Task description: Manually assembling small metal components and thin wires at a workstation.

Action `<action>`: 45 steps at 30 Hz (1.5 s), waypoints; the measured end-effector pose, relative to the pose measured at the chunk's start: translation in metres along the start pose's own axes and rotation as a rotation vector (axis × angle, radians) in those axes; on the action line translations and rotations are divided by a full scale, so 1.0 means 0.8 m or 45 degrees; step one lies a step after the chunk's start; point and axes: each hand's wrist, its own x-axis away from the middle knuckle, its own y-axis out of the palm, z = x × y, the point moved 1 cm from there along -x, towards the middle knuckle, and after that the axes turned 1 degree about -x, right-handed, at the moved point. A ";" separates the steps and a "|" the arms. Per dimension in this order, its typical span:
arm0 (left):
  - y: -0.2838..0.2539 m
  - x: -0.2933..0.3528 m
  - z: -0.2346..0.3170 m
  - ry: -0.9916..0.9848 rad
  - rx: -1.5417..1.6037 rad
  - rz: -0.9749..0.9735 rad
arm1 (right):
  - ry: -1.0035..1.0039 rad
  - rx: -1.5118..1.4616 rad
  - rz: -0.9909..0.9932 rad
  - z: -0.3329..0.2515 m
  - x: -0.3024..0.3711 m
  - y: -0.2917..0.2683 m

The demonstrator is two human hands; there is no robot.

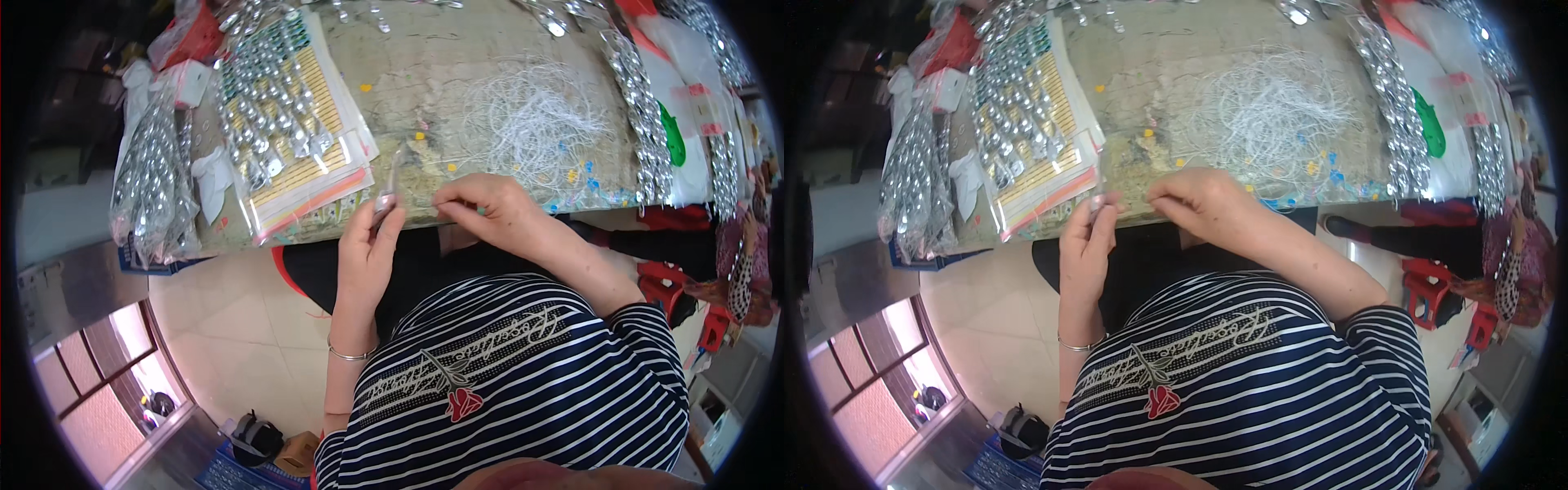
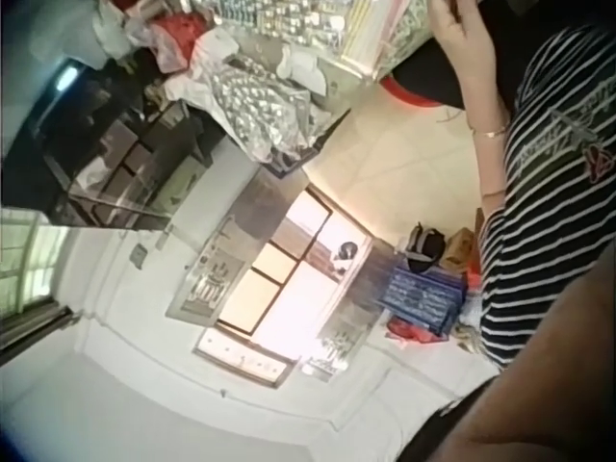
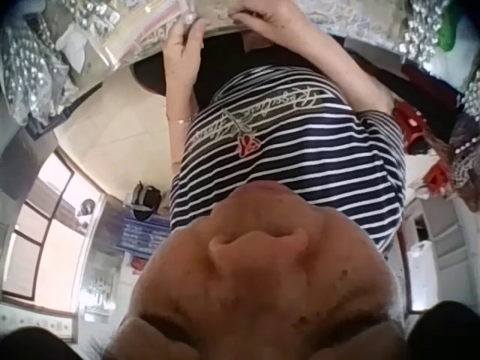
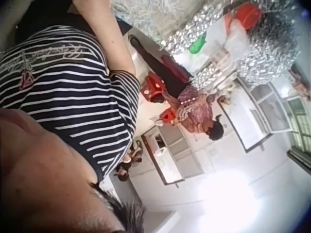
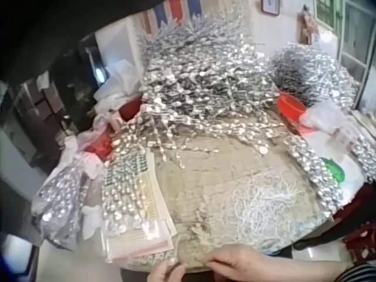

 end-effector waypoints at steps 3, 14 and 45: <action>-0.006 0.001 0.003 -0.097 0.072 -0.029 | -0.015 -0.001 0.181 -0.007 -0.003 -0.004; 0.001 0.013 -0.009 -0.097 0.105 -0.063 | 0.265 -0.266 0.158 -0.028 -0.009 -0.011; 0.023 0.019 -0.015 -0.190 0.419 -0.274 | 0.348 -0.607 0.143 -0.011 -0.014 0.011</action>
